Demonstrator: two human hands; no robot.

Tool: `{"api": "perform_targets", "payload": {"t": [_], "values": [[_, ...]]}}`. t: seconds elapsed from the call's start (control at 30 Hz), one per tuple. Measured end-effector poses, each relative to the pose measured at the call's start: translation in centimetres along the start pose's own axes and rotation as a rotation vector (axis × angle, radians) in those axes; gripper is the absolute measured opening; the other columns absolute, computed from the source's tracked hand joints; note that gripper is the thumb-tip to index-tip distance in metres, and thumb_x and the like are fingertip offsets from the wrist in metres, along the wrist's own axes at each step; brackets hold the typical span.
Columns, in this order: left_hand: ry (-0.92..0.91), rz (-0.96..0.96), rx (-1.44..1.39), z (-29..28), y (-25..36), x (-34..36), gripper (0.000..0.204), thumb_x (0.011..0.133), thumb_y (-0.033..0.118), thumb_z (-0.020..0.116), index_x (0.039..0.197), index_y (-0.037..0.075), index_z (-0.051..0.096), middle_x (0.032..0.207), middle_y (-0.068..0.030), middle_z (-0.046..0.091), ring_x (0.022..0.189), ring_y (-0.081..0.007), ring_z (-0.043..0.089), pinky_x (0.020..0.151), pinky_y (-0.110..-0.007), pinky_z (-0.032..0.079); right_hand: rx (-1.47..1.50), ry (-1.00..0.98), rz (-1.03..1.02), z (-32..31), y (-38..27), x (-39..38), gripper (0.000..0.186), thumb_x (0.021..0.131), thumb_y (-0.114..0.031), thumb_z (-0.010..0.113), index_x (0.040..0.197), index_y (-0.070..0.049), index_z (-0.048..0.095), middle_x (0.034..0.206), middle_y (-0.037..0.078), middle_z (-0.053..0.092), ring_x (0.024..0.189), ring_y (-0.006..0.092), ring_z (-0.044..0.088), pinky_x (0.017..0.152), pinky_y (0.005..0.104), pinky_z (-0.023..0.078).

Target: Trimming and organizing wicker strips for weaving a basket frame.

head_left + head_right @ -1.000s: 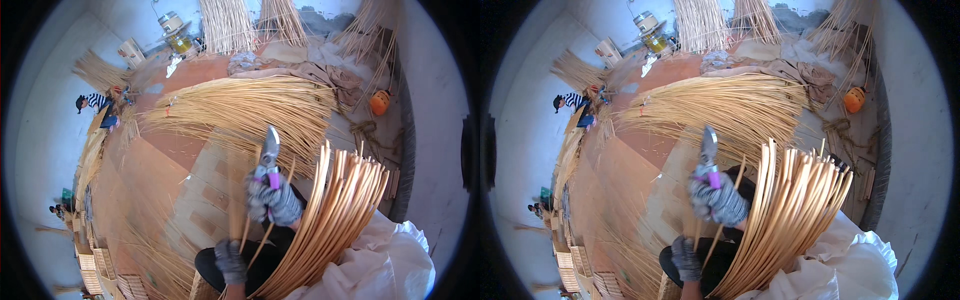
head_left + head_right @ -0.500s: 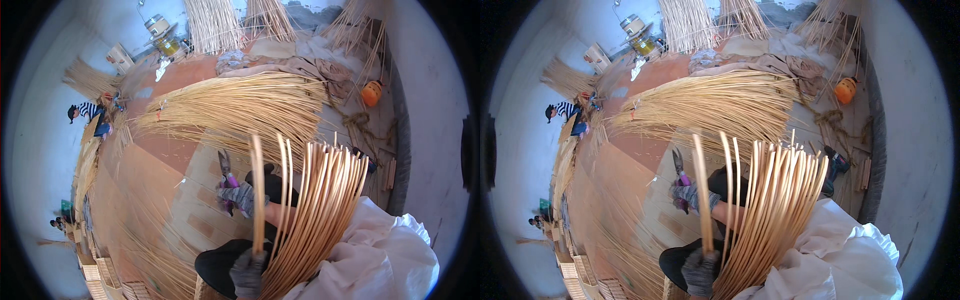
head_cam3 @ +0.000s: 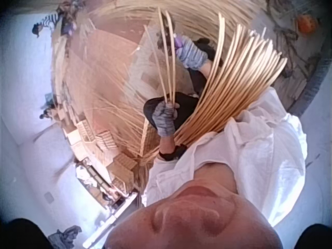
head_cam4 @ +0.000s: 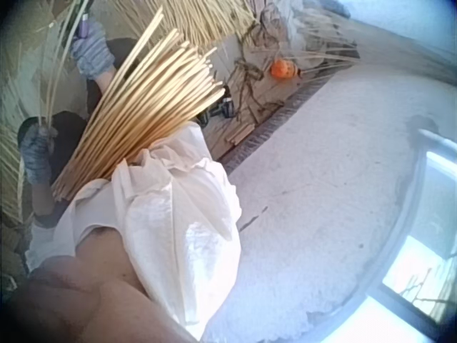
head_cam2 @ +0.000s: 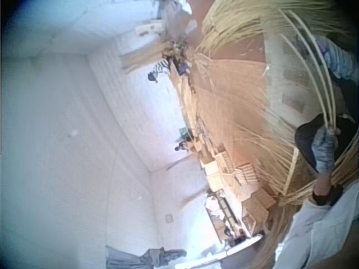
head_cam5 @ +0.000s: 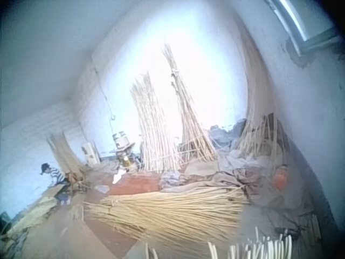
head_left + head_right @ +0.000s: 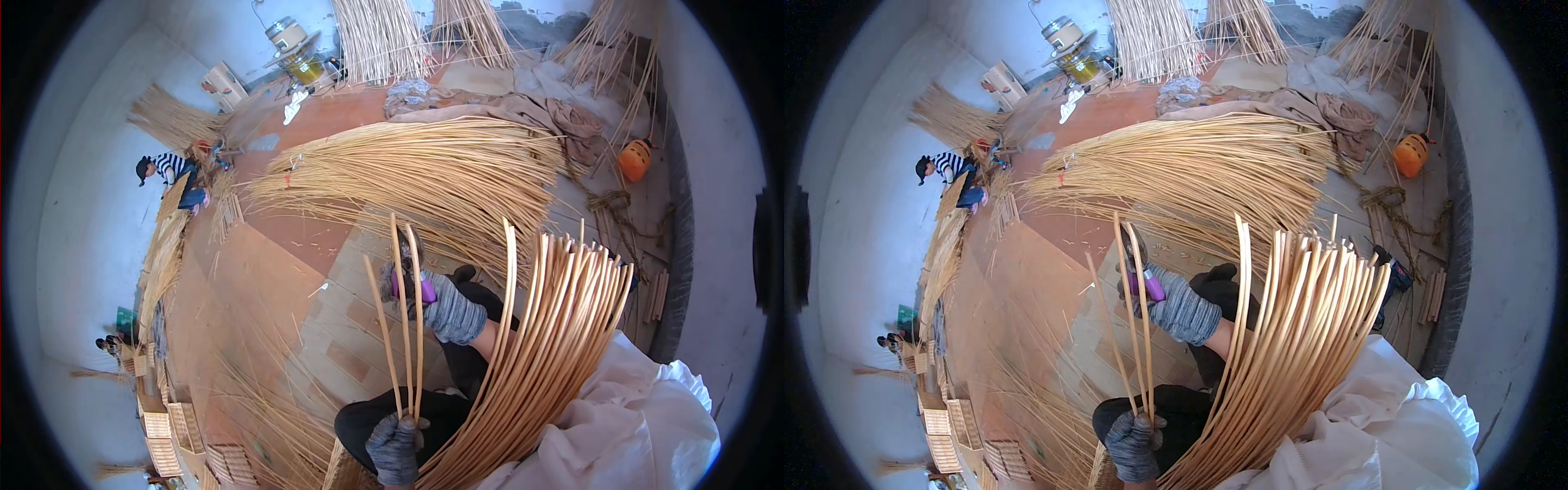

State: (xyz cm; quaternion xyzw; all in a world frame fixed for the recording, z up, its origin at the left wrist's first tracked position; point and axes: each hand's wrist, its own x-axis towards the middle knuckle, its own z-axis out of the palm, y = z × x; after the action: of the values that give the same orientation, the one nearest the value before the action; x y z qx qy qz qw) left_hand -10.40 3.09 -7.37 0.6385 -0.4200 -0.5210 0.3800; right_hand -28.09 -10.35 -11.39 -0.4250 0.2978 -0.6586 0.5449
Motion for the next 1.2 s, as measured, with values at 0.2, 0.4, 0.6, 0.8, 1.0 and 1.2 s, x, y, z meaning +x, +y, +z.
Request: {"api": "perform_targets", "payload": {"t": [0.2,0.4,0.6,0.8,1.0,1.2], "values": [[0.001,0.089,-0.032,0.2,0.0,-1.1,0.024,0.077,0.025,0.057,0.076,0.001,0.057,0.06,-0.0038,0.056,0.038,-0.0048,0.039,0.035,-0.016,0.026,-0.588,0.185,-0.098,-0.4,0.1,-0.6,0.025,0.075,-0.011,0.054,0.098,-0.003,0.049,0.07,0.007,0.054,0.059,0.0137,0.051,0.054,0.0267,0.043],[0.0,0.041,-0.075,0.1,0.2,-1.5,0.018,0.076,0.02,0.059,0.076,0.002,0.057,0.062,-0.0046,0.057,0.039,-0.0052,0.039,0.035,-0.016,0.027,-0.599,0.319,-0.093,-0.3,0.1,-0.2,0.01,0.076,-0.011,0.052,0.08,-0.002,0.051,0.058,0.01,0.049,0.049,0.0202,0.048,0.046,0.0275,0.04],[-0.107,0.009,-0.082,-0.1,0.0,-1.8,0.02,0.075,0.022,0.06,0.077,0.002,0.058,0.062,-0.0048,0.057,0.039,-0.0056,0.039,0.036,-0.017,0.028,-0.001,0.082,-0.071,-0.3,0.1,-0.4,0.015,0.075,-0.004,0.056,0.088,-0.001,0.05,0.071,0.001,0.049,0.061,0.0081,0.048,0.052,0.022,0.042],[-0.148,-0.016,-0.038,-0.2,0.6,-1.8,0.025,0.074,0.026,0.06,0.079,0.002,0.058,0.061,-0.0046,0.057,0.039,-0.0059,0.04,0.036,-0.017,0.028,1.165,-0.204,0.087,-0.5,0.9,-0.3,0.011,0.081,-0.006,0.045,0.087,0.002,0.05,0.07,0.008,0.053,0.061,0.0137,0.055,0.051,0.022,0.049],[-0.216,-0.1,-0.051,0.0,1.0,-2.1,0.026,0.075,0.028,0.06,0.078,0.002,0.057,0.058,-0.0022,0.054,0.039,-0.0052,0.039,0.036,-0.016,0.027,0.566,-0.293,0.095,0.8,1.1,-1.9,0.036,0.078,-0.01,0.053,0.109,0.003,0.041,0.096,0.013,0.051,0.072,0.0134,0.056,0.051,0.015,0.048],[-0.133,-0.082,-0.008,-0.4,0.5,0.2,0.027,0.075,0.028,0.059,0.074,0.001,0.057,0.057,-0.0053,0.055,0.041,-0.0065,0.041,0.037,-0.019,0.031,0.248,0.223,0.22,1.9,-0.9,-1.5,0.026,0.076,-0.019,0.058,0.094,-0.003,0.047,0.066,0.004,0.051,0.051,0.0128,0.051,0.039,0.0203,0.042]]}}
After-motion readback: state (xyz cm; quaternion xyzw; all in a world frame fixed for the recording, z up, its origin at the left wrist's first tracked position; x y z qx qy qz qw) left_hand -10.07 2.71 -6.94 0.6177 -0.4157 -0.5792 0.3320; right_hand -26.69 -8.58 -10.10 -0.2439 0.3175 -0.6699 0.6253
